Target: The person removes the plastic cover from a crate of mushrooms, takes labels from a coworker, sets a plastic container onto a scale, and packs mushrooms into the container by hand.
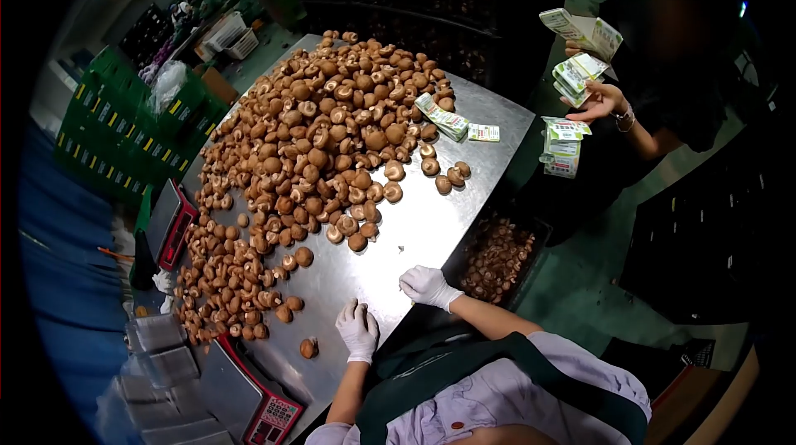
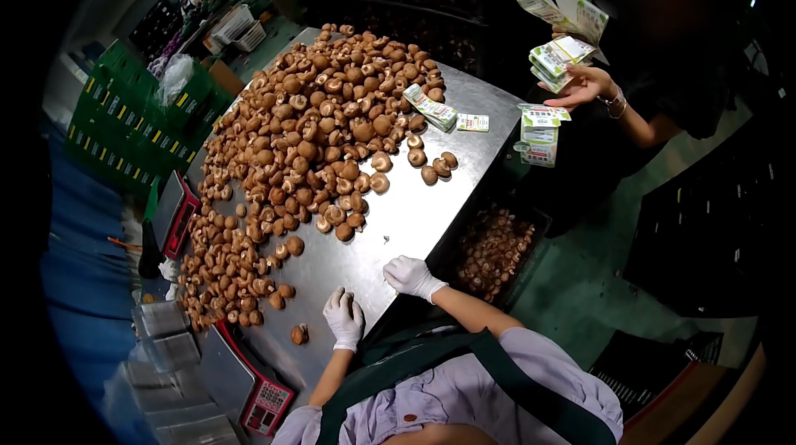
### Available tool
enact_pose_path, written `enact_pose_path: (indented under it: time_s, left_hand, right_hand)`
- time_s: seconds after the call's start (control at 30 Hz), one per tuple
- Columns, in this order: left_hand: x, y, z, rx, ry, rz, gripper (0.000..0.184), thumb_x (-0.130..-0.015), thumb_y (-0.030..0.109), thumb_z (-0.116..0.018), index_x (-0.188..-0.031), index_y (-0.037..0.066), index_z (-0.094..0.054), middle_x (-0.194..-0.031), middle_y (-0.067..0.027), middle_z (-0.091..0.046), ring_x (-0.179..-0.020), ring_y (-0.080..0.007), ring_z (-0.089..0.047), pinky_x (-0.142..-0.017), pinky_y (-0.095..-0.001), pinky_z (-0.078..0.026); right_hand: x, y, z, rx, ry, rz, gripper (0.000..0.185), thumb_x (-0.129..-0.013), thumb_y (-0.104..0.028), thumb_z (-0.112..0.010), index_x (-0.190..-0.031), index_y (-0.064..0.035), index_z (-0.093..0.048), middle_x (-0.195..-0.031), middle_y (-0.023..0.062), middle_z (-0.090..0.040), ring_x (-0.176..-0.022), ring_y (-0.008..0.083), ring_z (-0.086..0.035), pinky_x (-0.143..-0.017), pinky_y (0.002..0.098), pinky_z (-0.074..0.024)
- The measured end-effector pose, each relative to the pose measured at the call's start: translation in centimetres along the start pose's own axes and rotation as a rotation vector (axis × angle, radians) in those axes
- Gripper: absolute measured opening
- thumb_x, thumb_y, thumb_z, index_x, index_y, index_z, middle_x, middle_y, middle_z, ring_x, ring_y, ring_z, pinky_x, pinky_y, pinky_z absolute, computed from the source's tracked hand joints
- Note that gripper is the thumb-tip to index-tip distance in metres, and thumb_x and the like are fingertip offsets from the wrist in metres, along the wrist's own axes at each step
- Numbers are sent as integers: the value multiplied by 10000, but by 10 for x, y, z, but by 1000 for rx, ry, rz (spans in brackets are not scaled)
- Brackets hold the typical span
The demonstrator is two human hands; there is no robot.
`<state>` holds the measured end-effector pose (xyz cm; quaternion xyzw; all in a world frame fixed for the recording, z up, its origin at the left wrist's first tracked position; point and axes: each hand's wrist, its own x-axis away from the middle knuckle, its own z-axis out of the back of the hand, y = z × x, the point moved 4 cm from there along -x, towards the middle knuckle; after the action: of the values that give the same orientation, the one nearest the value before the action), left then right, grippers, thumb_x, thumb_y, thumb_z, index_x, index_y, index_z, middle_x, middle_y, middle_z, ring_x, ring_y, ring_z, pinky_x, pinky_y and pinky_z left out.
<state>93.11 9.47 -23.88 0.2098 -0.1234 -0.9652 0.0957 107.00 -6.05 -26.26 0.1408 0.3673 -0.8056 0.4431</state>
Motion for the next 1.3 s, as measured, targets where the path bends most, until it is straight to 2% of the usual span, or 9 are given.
enact_pose_path:
  time_s: [0.13,0.2,0.23,0.57,0.73,1.03,1.1,1.3]
  left_hand:
    - [0,-1,0,26,11,10,202,-753,85,-603,-953,58,-587,-1113,-181,-573,-997,-355,-543,-853,-449,-417]
    - [2,-4,-3,48,-18,39,201,-756,116,-603,-953,79,-598,-1150,-142,-562,-1047,-325,-516,-897,-445,-376]
    - [2,-4,-3,53,-6,36,202,-751,115,-604,-950,75,-600,-1143,-142,-566,-1038,-327,-520,-890,-445,-384]
    - [1,-7,-1,123,31,11,194,-739,91,-599,-930,56,-606,-1095,-170,-583,-959,-347,-549,-831,-456,-421]
    - [0,-7,0,148,2,18,190,-754,77,-603,-942,50,-591,-1103,-182,-585,-972,-363,-550,-840,-455,-421]
    - [-2,-6,-1,130,-16,40,180,-752,107,-597,-925,58,-604,-1117,-165,-577,-994,-344,-534,-870,-450,-388]
    - [-2,-6,-1,114,-7,28,183,-750,109,-593,-925,56,-605,-1108,-167,-580,-976,-348,-542,-845,-448,-403]
    - [-3,-8,-2,110,18,6,180,-736,102,-598,-910,56,-609,-1072,-175,-592,-917,-354,-561,-787,-451,-429]
  right_hand:
    - [-1,-2,1,10,-29,-11,46,-755,-172,-610,-726,-138,-598,-670,13,-566,-625,204,-569,-548,310,-469]
    - [-3,-3,4,-1,1,-37,28,-745,-155,-616,-727,-137,-603,-684,12,-578,-626,203,-572,-548,308,-469]
    - [-5,-6,7,-22,26,-38,60,-750,-167,-597,-709,-126,-584,-650,25,-534,-622,204,-553,-540,312,-459]
    - [-4,-9,7,35,72,-106,33,-726,-154,-623,-705,-132,-609,-635,17,-542,-603,195,-560,-526,306,-461]
    - [-5,-9,7,19,83,-133,40,-727,-154,-623,-706,-123,-610,-633,19,-547,-606,194,-565,-530,305,-463]
    - [-2,-5,3,24,72,-133,63,-748,-158,-607,-696,-129,-587,-639,14,-542,-607,191,-564,-530,299,-462]
    - [-1,-5,2,19,47,-120,38,-722,-132,-633,-699,-126,-604,-665,-2,-581,-600,180,-567,-535,287,-459]
    - [-2,-4,4,14,33,-86,41,-722,-138,-633,-698,-125,-603,-664,2,-580,-579,185,-560,-514,287,-451]
